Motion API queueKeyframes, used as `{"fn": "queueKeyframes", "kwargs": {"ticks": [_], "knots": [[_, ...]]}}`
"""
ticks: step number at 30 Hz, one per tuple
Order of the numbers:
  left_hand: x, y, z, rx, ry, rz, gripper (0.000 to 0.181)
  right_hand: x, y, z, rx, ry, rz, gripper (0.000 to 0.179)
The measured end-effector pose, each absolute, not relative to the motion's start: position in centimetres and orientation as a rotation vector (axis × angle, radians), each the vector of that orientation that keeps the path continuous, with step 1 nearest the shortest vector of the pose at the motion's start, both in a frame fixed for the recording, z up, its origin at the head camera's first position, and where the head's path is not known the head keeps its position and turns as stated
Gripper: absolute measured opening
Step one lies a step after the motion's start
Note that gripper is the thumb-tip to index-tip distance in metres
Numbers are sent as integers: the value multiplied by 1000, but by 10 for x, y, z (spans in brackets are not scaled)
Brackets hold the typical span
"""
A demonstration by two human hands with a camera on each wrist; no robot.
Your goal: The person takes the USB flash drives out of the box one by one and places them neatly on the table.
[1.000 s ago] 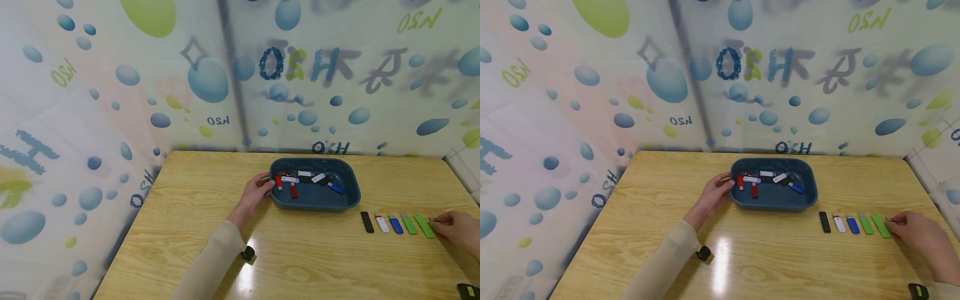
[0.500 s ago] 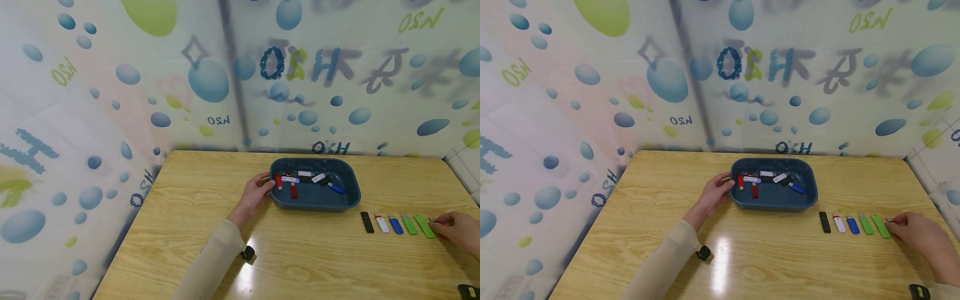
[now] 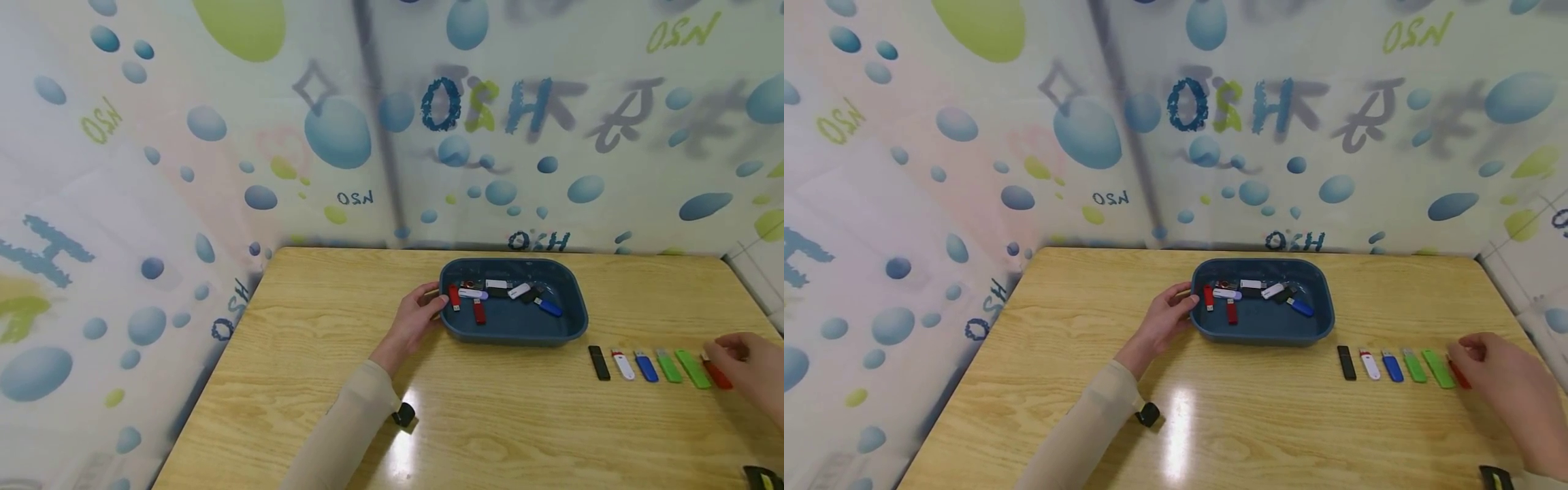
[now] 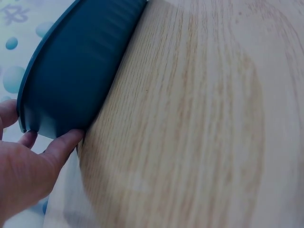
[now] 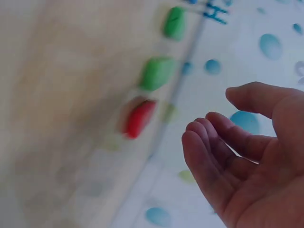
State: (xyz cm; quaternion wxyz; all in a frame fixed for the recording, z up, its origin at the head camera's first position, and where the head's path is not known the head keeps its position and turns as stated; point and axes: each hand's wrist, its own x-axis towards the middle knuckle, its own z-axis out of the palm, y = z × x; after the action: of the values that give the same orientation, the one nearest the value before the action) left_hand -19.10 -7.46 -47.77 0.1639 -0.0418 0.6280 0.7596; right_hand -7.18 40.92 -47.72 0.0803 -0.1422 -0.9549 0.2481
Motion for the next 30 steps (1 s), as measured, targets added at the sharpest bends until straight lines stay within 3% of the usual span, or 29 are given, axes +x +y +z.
{"fn": "queueKeyframes", "kwargs": {"ticks": [6,13,23,30], "knots": [[-191,-75,-478,-116,1792,2168,44,-76,382,-449,-389,-2904,650,61],[-191,-75,-477,-123,1812,2151,44,-77,343,-416,-240,-2969,609,53],[-189,-74,-475,-125,1823,2148,44,-93,305,-413,25,-2926,669,49],[-190,-74,-476,-128,1812,2151,44,-105,270,-409,195,-2883,714,38]]}}
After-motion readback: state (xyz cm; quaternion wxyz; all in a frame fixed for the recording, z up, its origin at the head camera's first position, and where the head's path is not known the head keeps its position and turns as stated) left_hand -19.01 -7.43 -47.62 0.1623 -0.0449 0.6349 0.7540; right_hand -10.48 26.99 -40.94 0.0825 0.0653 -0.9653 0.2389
